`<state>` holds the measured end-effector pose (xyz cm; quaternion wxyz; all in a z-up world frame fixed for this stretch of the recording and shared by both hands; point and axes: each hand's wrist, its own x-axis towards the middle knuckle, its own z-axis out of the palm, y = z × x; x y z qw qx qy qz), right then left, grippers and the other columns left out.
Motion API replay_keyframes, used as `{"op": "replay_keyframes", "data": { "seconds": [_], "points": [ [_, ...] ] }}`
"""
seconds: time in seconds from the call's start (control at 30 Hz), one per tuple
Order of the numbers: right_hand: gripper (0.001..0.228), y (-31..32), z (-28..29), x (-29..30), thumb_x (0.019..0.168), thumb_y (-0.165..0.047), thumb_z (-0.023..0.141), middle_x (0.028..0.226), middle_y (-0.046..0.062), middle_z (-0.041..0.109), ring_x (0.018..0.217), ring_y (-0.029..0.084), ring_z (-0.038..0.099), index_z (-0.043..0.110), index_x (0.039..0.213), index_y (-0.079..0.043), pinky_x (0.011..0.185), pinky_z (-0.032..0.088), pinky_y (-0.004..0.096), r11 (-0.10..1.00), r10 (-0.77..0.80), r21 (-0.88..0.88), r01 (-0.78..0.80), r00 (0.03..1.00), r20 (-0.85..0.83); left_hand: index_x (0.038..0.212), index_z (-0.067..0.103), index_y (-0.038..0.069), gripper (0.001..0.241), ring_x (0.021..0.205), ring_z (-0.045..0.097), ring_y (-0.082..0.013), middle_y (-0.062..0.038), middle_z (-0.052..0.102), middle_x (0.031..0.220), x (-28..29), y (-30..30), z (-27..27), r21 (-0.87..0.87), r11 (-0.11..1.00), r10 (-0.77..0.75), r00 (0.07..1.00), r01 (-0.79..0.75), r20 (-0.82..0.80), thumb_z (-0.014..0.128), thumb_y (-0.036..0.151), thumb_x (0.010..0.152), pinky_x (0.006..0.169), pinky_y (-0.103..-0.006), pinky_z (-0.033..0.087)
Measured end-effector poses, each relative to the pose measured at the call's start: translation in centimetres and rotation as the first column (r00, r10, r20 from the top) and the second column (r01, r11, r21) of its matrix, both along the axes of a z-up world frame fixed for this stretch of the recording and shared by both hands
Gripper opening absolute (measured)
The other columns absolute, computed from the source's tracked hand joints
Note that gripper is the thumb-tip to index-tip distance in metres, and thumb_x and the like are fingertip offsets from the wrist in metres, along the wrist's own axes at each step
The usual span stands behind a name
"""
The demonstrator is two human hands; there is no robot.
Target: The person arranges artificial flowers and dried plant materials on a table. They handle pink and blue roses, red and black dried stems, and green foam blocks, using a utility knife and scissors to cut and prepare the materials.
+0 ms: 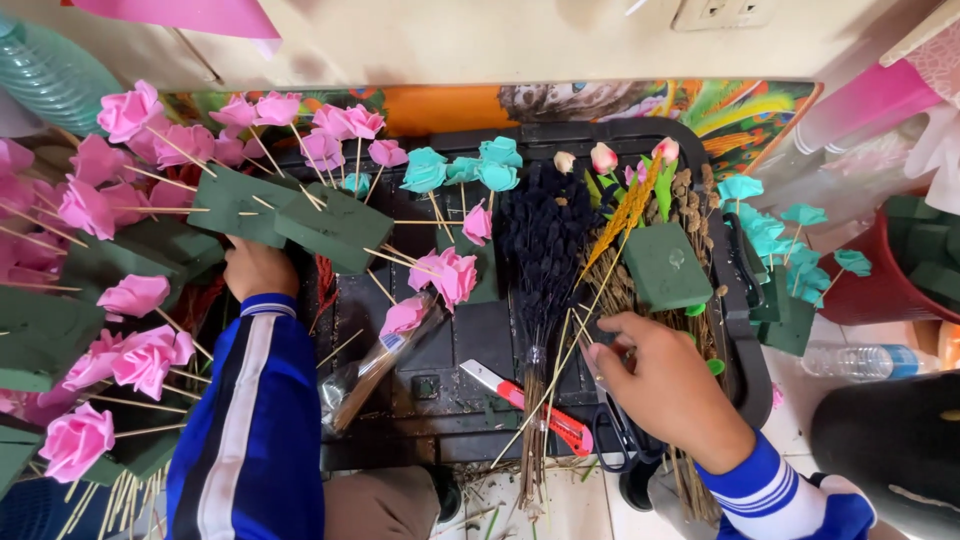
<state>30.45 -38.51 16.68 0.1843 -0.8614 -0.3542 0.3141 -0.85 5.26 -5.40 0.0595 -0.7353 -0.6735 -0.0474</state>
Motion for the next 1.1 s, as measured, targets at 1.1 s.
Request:
{"op": "replay_keyframes", "data": {
  "seconds": [1.1],
  "points": [
    [0.035,-0.5,0.6,-1.0,0.092,-0.033,0.065,0.086,0.003,0.082,0.069,0.023,0.076,0.071,0.124,-0.019,0.077,0.055,0.037,0.994,0.105,0.000,-0.105,0.994,0.035,0.137,0.053,0.003,0.054,0.100,0.066,-0.0475,-0.027,0.046,0.143,1.9,-15.0,7.5,-0.019,0.987,-0.157,0.979,0.161,0.126,0.067,0.010,0.085,0.078,-0.0542,0.060]
  ]
}}
